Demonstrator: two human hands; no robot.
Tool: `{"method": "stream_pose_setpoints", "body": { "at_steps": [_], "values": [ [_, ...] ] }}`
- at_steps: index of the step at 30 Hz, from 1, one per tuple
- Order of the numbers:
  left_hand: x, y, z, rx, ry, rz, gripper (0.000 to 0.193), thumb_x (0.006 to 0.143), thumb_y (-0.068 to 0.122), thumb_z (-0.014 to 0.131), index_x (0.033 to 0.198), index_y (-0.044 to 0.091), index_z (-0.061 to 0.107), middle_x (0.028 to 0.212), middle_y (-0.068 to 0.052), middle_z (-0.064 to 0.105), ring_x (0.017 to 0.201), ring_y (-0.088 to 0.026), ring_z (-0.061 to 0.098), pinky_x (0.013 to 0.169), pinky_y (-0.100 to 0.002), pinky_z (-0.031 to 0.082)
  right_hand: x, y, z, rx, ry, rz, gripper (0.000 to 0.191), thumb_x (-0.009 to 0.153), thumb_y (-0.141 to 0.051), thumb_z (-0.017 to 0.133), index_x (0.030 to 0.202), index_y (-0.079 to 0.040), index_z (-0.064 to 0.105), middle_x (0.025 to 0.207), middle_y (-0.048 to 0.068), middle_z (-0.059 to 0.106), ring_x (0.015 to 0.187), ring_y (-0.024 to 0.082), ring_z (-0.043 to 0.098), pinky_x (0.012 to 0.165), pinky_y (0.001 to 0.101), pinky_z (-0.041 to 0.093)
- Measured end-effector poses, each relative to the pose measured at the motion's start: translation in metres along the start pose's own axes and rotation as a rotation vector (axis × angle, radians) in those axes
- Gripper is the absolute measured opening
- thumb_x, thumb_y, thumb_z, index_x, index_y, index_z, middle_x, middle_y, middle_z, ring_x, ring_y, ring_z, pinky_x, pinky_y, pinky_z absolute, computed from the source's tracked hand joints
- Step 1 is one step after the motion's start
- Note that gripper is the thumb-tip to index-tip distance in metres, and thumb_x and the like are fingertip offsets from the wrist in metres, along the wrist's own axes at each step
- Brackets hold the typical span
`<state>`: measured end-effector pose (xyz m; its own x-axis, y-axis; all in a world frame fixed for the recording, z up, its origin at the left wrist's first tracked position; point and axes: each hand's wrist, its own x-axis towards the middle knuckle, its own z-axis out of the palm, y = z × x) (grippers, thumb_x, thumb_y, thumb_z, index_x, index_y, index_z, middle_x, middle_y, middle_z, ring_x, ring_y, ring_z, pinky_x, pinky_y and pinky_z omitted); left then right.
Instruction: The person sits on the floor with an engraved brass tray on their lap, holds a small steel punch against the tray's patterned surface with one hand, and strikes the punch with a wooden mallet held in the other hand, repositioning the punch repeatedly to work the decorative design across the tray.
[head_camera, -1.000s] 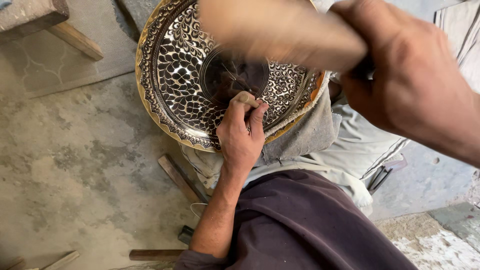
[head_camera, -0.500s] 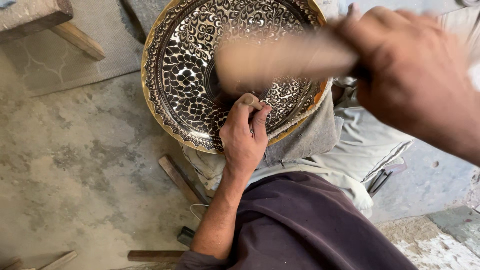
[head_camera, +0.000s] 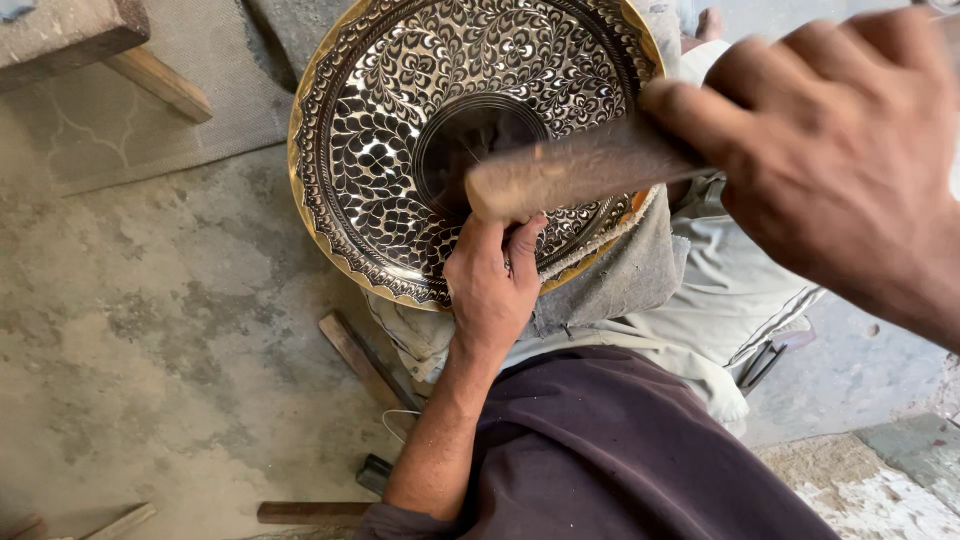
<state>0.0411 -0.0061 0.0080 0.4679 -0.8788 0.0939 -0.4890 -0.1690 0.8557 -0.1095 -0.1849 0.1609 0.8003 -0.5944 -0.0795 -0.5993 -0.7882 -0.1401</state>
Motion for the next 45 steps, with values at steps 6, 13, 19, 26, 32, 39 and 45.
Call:
{"method": "stream_pose_setpoints", "body": {
  "at_steps": [6, 13, 19, 26, 32, 39, 45],
  "values": [
    [0.005, 0.008, -0.002, -0.017, 0.006, 0.009, 0.018, 0.104, 0.018, 0.068, 0.111, 0.002, 0.063, 0.105, -0.009, 0.069, 0.091, -0.022, 0.074, 0.075, -0.033, 0.06, 0.0, 0.003, -0.003, -0.044, -0.011, 0.001, 0.059, 0.076, -0.014, 0.077, 0.132, -0.02, 0.061, 0.094, 0.006, 0.068, 0.089, 0.025, 0.071, 0.082, 0.0447, 0.054],
    [0.005, 0.011, -0.001, -0.025, 0.009, 0.035, 0.015, 0.105, 0.017, 0.068, 0.107, 0.004, 0.061, 0.106, -0.008, 0.069, 0.095, -0.023, 0.074, 0.079, -0.034, 0.06, -0.009, 0.006, 0.002, -0.227, 0.045, -0.079, 0.039, 0.09, -0.015, 0.078, 0.126, -0.022, 0.065, 0.096, 0.004, 0.07, 0.084, 0.025, 0.069, 0.084, 0.0443, 0.053],
    [0.004, 0.012, 0.001, 0.046, -0.009, -0.007, 0.017, 0.101, 0.017, 0.071, 0.106, 0.002, 0.064, 0.1, -0.01, 0.069, 0.086, -0.024, 0.072, 0.074, -0.036, 0.058, -0.018, 0.011, 0.004, -0.378, 0.014, -0.073, 0.035, 0.096, -0.02, 0.07, 0.13, -0.028, 0.067, 0.097, 0.0, 0.071, 0.086, 0.021, 0.068, 0.087, 0.0419, 0.051],
    [0.008, 0.023, 0.004, 0.012, 0.02, 0.056, 0.02, 0.106, 0.021, 0.067, 0.111, 0.002, 0.061, 0.106, -0.011, 0.07, 0.096, -0.026, 0.075, 0.081, -0.036, 0.061, -0.018, 0.021, 0.001, -0.377, -0.043, -0.026, 0.027, 0.098, -0.021, 0.065, 0.123, -0.03, 0.07, 0.092, -0.001, 0.071, 0.077, 0.018, 0.067, 0.08, 0.0383, 0.048],
    [0.006, 0.032, -0.002, 0.04, -0.018, 0.003, 0.021, 0.105, 0.023, 0.067, 0.114, 0.004, 0.063, 0.1, -0.009, 0.07, 0.09, -0.026, 0.074, 0.077, -0.038, 0.059, -0.02, 0.019, -0.012, -0.348, -0.121, 0.012, 0.036, 0.098, -0.019, 0.063, 0.132, -0.029, 0.066, 0.093, -0.001, 0.072, 0.074, 0.017, 0.066, 0.076, 0.0359, 0.046],
    [0.0, 0.049, -0.001, -0.12, 0.021, 0.017, 0.018, 0.105, 0.02, 0.068, 0.108, 0.006, 0.058, 0.104, -0.01, 0.07, 0.09, -0.024, 0.076, 0.077, -0.035, 0.062, -0.027, 0.021, -0.021, -0.256, -0.088, -0.013, 0.048, 0.092, -0.03, 0.069, 0.139, -0.024, 0.062, 0.102, 0.0, 0.071, 0.085, 0.016, 0.07, 0.087, 0.0364, 0.051],
    [0.001, 0.063, -0.002, -0.038, -0.093, 0.013, 0.018, 0.101, 0.015, 0.07, 0.111, 0.004, 0.06, 0.098, -0.009, 0.071, 0.088, -0.026, 0.075, 0.075, -0.037, 0.059, -0.042, 0.024, -0.026, -0.211, -0.187, 0.137, 0.028, 0.1, -0.034, 0.065, 0.125, -0.02, 0.066, 0.089, 0.003, 0.071, 0.072, 0.018, 0.067, 0.071, 0.0362, 0.053]
  ]
}}
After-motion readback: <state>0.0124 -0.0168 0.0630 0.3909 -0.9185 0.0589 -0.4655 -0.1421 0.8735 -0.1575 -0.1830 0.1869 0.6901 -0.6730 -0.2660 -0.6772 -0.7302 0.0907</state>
